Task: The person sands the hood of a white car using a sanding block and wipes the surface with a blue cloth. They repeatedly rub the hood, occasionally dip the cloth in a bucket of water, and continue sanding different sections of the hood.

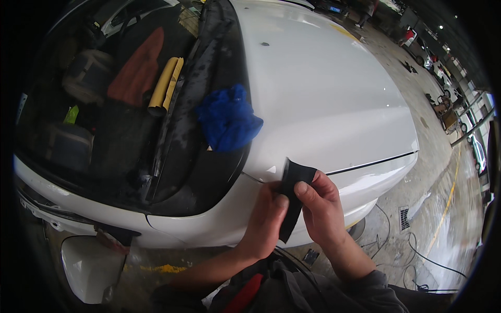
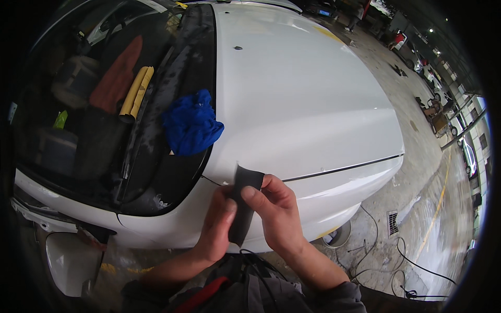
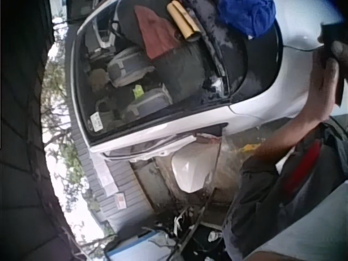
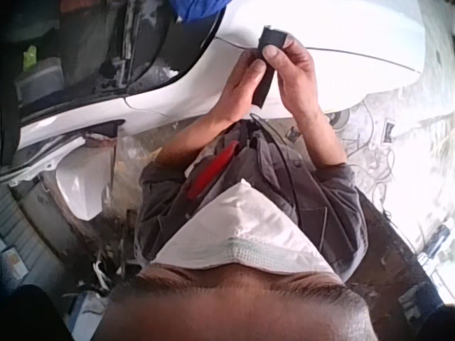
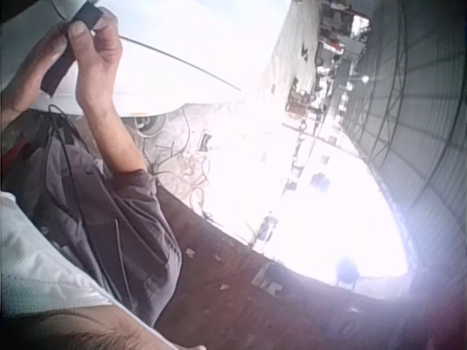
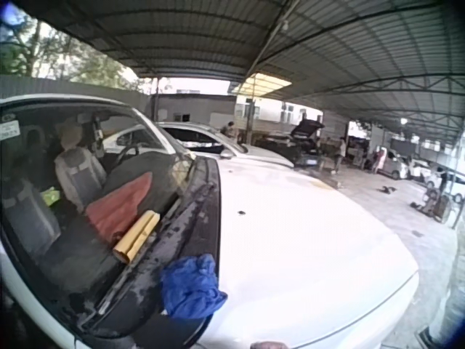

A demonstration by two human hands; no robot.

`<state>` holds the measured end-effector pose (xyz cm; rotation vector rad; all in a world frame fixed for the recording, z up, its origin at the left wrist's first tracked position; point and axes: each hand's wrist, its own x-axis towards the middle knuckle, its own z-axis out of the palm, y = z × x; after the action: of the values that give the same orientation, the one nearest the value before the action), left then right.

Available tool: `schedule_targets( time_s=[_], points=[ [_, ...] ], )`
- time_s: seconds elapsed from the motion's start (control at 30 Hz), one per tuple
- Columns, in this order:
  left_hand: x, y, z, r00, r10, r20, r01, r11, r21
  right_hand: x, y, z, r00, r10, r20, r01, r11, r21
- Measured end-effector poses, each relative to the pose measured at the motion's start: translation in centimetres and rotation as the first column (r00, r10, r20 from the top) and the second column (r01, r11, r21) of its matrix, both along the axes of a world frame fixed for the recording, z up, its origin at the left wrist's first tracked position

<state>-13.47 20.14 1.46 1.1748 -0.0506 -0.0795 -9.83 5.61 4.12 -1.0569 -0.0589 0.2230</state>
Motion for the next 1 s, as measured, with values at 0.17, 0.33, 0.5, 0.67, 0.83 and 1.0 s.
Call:
schedule_targets(
  time_s=[0.17, 0.33, 0.5, 0.67, 0.83, 1.0],
  points=[
    [-0.2, 0.0, -0.2, 0.975, -0.174, 0.139, 0.155, 0.978, 0.140, 0.7, -0.6, 0.7, 0.983, 0.171, 0.071, -0.166, 0.984, -0.067],
    [-1.0, 6.7, 2.4, 0.842, -0.168, 0.513, -0.334, 0.584, 0.740, 1.3, 0.4, 3.3, 0.971, -0.042, 0.235, 0.110, 0.953, -0.282],
    [1.0, 13.5, 1.5, 0.696, 0.043, 0.716, -0.703, 0.239, 0.669, 2.5, 1.3, 2.6, 0.861, 0.359, 0.359, 0.133, 0.522, -0.842],
    [0.7, 13.6, 1.0, 0.730, -0.014, 0.683, -0.669, 0.188, 0.719, 2.6, 4.5, 1.9, 0.703, 0.406, 0.584, 0.479, 0.336, -0.811],
    [1.0, 14.0, 0.7, 0.723, -0.070, 0.687, -0.663, 0.207, 0.719, 3.2, 5.2, 0.1, 0.597, 0.459, 0.658, 0.615, 0.264, -0.743],
    [1.3, 14.1, 0.0, 0.683, -0.060, 0.728, -0.700, 0.232, 0.676, 3.2, 5.4, 0.0, 0.624, 0.451, 0.639, 0.591, 0.262, -0.763]
  ],
)
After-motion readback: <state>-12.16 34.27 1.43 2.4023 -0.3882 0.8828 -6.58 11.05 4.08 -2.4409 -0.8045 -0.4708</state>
